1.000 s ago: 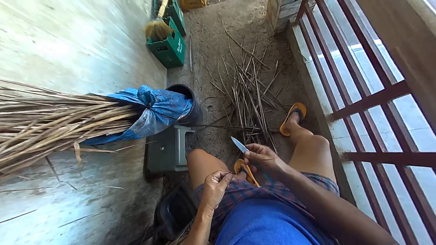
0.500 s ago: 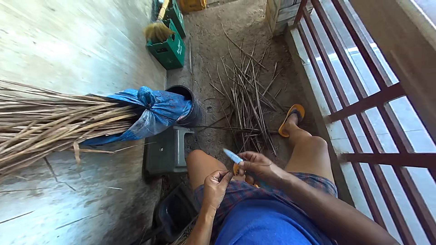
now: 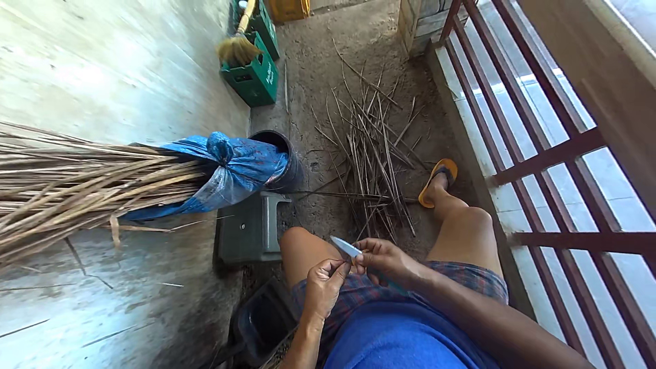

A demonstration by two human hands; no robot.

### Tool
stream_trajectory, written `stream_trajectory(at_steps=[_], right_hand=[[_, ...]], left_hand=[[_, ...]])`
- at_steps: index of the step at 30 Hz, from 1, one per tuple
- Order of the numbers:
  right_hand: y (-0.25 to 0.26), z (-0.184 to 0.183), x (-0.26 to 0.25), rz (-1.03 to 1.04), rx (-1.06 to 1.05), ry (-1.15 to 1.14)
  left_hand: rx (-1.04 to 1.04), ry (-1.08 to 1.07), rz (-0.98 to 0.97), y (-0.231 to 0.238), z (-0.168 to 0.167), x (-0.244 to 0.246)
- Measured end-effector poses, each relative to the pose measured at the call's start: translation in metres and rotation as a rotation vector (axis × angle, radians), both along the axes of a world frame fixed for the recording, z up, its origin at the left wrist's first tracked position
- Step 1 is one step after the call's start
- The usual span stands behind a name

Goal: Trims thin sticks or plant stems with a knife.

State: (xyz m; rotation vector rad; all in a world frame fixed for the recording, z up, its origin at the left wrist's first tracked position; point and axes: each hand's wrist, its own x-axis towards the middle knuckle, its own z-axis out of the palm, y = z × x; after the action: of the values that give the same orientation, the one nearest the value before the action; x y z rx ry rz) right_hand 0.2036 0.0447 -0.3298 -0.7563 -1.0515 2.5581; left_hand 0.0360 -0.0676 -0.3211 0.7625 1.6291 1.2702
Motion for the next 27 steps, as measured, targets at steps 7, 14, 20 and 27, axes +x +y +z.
stream_trajectory(at_steps=[7, 14, 20, 27], right_hand=[[0.034, 0.005, 0.008, -0.237, -0.056, -0.098], [0.03, 0.006, 0.008, -0.2, -0.009, -0.098], [0.023, 0.006, 0.009, -0.141, -0.001, -0.03], [0.058, -0.005, 0.019, -0.376, -0.028, -0.213]], left_hand=[[-0.01, 0.019, 0.012, -0.007, -0.006, -0.003], [-0.007, 0.003, 0.0, -0.011, -0.002, -0.004], [-0.034, -0.013, 0.003, -0.013, -0.004, -0.005], [-0.036, -0.029, -0.005, -0.017, -0.002, -0.009]])
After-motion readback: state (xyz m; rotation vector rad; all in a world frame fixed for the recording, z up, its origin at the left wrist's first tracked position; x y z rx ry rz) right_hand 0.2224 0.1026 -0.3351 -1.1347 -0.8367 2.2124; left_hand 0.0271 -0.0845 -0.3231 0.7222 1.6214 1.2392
